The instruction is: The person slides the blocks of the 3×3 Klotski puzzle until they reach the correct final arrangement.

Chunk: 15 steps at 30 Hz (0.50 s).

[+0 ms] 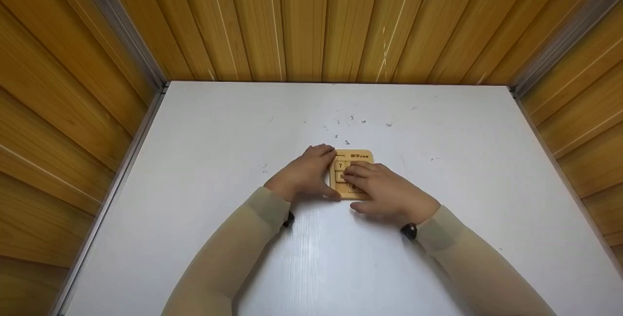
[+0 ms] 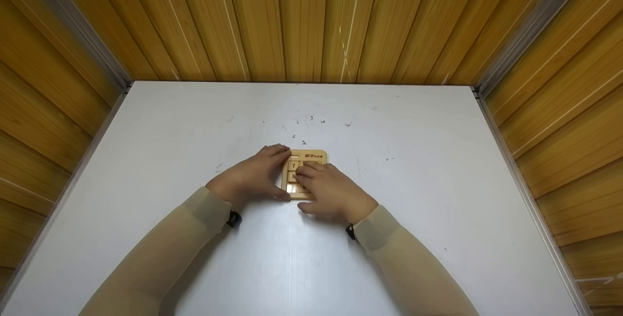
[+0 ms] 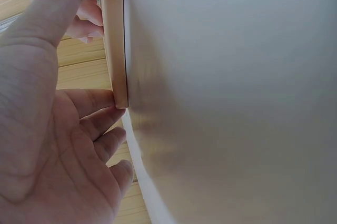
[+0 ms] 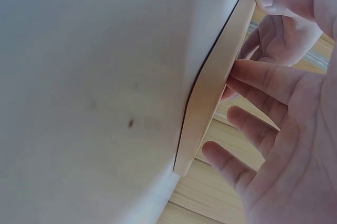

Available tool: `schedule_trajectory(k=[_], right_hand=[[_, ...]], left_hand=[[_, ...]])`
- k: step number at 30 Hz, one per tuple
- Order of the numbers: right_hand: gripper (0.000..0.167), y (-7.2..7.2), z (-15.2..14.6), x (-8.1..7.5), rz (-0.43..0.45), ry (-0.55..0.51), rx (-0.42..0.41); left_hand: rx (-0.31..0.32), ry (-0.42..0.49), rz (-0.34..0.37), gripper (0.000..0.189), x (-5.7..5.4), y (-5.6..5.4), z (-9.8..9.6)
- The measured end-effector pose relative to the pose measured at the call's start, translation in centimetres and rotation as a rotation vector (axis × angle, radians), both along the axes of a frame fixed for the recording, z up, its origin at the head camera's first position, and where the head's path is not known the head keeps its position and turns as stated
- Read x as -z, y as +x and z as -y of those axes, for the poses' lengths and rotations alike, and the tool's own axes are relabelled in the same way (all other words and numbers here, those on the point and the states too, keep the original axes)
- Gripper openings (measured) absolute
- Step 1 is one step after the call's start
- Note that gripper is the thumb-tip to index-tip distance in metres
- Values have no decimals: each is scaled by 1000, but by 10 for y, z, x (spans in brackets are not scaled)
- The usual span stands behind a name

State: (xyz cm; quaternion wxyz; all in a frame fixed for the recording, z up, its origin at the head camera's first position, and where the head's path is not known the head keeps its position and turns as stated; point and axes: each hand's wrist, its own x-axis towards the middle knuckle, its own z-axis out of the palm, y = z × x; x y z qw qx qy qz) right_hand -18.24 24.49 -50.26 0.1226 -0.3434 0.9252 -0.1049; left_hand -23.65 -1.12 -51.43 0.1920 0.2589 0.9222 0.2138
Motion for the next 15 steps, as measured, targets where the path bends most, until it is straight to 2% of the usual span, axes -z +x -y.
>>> schedule_trajectory(k=[15], right_hand=[[79, 6, 0, 0, 7, 7, 12]], left_hand=[[6, -8, -16, 124, -3, 3, 0]])
